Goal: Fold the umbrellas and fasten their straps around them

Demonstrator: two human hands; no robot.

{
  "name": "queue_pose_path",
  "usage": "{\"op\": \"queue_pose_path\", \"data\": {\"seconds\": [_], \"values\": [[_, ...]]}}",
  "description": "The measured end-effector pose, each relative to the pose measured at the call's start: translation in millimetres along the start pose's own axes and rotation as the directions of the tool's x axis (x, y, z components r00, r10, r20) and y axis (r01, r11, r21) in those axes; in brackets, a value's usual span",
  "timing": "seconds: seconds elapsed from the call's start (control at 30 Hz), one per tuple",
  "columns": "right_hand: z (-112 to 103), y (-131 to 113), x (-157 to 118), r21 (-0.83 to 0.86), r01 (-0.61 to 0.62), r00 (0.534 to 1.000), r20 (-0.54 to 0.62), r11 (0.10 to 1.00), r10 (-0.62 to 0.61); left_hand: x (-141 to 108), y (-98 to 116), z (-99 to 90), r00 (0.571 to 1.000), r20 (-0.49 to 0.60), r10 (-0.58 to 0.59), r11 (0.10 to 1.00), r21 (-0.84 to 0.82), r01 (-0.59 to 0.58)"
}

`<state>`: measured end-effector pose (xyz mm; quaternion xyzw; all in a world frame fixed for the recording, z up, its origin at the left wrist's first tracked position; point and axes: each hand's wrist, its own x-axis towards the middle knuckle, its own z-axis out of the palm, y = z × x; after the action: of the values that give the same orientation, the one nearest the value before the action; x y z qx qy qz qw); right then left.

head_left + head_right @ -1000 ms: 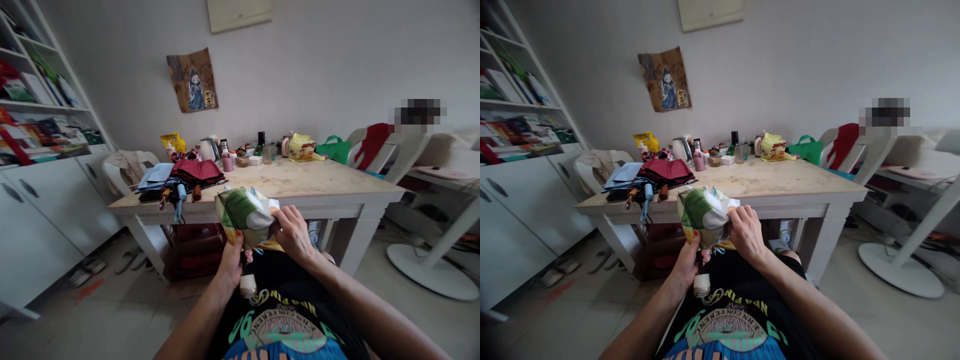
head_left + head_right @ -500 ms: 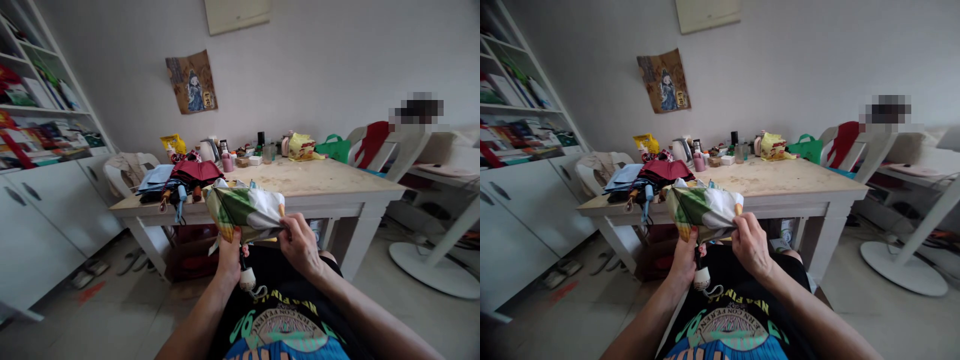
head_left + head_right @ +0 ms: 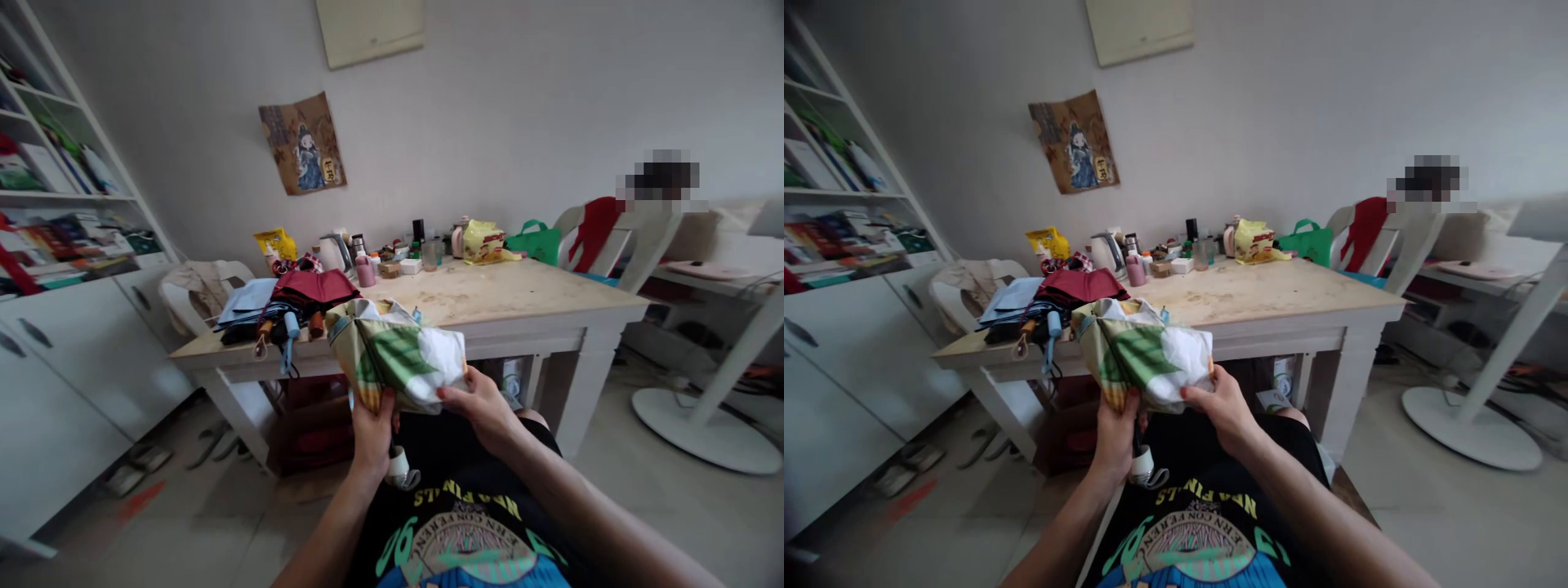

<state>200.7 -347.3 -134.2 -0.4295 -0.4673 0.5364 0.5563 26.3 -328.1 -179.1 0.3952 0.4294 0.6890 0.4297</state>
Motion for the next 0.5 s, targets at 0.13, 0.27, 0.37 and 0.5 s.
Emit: {"op": "queue_pose_path", "data": {"seconds": [0.13,0.27,0.37,0.5], "values": [[0,-1,2,-0.05,0.24,0.97,-0.023,0.969,-0.242,1,-4,-3.7,1.0,0.02,-0.01,0.999,-0.051,0.011],[-8,-2,5,-0.047,0.264,0.955,-0.128,0.963,-0.268,0,-1,-2.2,0.997,0.018,-0.071,0.992,-0.104,0.073],[-9,-3,5,0.117,0.115,0.993,-0.006,0.986,-0.115,-2,7,2.6,0.981,0.089,-0.172,0.973,-0.141,0.183],[0,-16,10,0.355,0.042,0.961,0.242,0.934,-0.135,-3,21,11.1,0.847,0.294,-0.444,0.819,-0.251,0.516]]}}
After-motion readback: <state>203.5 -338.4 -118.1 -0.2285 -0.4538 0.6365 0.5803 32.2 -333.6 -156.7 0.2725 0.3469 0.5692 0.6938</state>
